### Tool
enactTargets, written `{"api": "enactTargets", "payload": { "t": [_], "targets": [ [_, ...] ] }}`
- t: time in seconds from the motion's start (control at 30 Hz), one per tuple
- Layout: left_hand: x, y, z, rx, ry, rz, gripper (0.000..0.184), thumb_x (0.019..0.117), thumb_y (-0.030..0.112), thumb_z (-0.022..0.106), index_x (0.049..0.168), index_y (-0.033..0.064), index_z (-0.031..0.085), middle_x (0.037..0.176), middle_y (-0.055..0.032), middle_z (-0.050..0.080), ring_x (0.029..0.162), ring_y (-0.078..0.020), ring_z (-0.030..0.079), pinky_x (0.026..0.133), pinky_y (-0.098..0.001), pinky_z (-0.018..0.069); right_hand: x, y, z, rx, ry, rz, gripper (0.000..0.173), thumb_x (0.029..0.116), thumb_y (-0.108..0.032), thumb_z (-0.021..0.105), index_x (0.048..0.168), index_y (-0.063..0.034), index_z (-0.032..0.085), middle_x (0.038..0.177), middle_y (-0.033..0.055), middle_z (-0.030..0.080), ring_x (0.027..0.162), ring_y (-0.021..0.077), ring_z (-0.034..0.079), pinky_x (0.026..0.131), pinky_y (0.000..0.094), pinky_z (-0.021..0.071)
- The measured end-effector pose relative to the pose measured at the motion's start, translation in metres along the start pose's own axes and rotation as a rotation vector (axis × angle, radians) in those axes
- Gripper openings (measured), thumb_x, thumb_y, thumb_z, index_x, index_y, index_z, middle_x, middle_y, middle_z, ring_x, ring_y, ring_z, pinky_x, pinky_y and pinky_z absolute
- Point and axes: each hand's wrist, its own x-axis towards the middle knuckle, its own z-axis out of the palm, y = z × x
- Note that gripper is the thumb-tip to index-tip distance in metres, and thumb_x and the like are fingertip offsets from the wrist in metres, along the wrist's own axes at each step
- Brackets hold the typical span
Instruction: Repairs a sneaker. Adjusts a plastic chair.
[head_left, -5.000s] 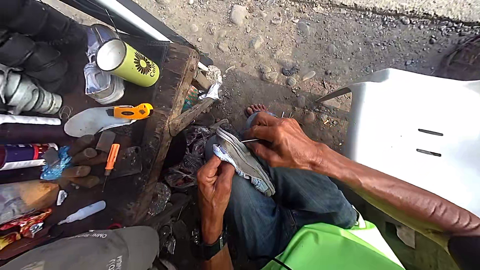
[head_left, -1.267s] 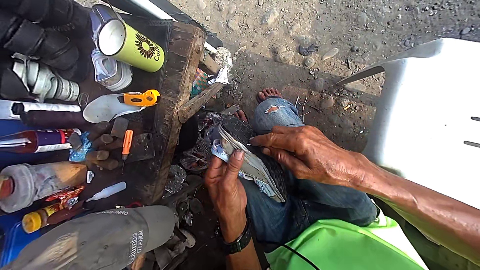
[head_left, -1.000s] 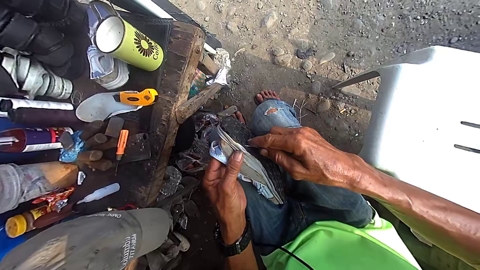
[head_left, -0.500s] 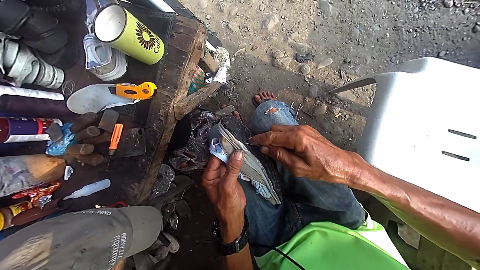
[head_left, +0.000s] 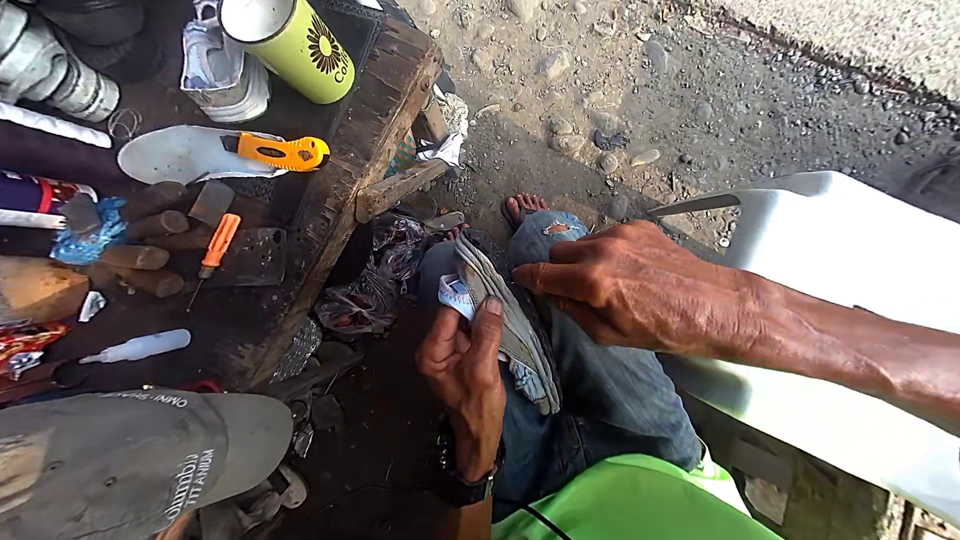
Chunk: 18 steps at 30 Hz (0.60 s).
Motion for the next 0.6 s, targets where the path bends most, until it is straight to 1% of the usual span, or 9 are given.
{"api": "enactTargets", "payload": {
  "t": [0.1, 0.27, 0.47, 0.6],
  "targets": [
    [-0.001, -0.001, 0.004, 0.019, 0.015, 0.023, 0.011, 0.0880, -0.005, 0.063, 0.096, -0.0020, 0.071, 0.086, -0.0044, 0.073, 0.082, -0.0110, 0.071, 0.076, -0.0269, 0.0607, 0.007, 0.000, -0.009, -0.051, -0.058, -0.024, 0.025, 0.0970, -0.025, 0.052, 0.108, -0.0196, 0.074, 0.070, -0.0023, 0.056, 0.058, 0.0156, 0.057, 0.046, 0.0342, 0.0411],
    [-0.003, 0.000, 0.007, 0.030, 0.027, 0.024, 0.011, 0.0872, -0.006, 0.064, 0.095, -0.0035, 0.070, 0.087, -0.0056, 0.072, 0.082, -0.0120, 0.071, 0.075, -0.0273, 0.0611, 0.020, -0.008, -0.019, -0.111, -0.154, -0.002, 0.016, 0.0940, -0.026, 0.056, 0.094, -0.0188, 0.070, 0.069, -0.0029, 0.055, 0.057, 0.0151, 0.057, 0.046, 0.0343, 0.0401],
    [-0.004, -0.002, 0.007, 0.048, 0.030, 0.043, 0.011, 0.0863, -0.006, 0.064, 0.095, -0.0041, 0.070, 0.088, -0.0058, 0.071, 0.083, -0.0118, 0.070, 0.074, -0.0266, 0.0607, 0.034, -0.008, -0.022, -0.116, -0.219, -0.021, 0.018, 0.0955, -0.029, 0.057, 0.086, -0.0192, 0.068, 0.066, -0.0044, 0.055, 0.056, 0.0129, 0.056, 0.046, 0.0336, 0.0401],
    [-0.004, -0.002, 0.008, 0.070, 0.027, 0.050, 0.011, 0.0862, -0.005, 0.065, 0.096, -0.0044, 0.070, 0.088, -0.0057, 0.070, 0.083, -0.0114, 0.070, 0.074, -0.0262, 0.0609, 0.040, -0.010, -0.021, -0.117, -0.208, -0.036, 0.018, 0.0934, -0.027, 0.057, 0.080, -0.0181, 0.066, 0.062, -0.0045, 0.053, 0.054, 0.0130, 0.055, 0.045, 0.0335, 0.0384]
  ]
}}
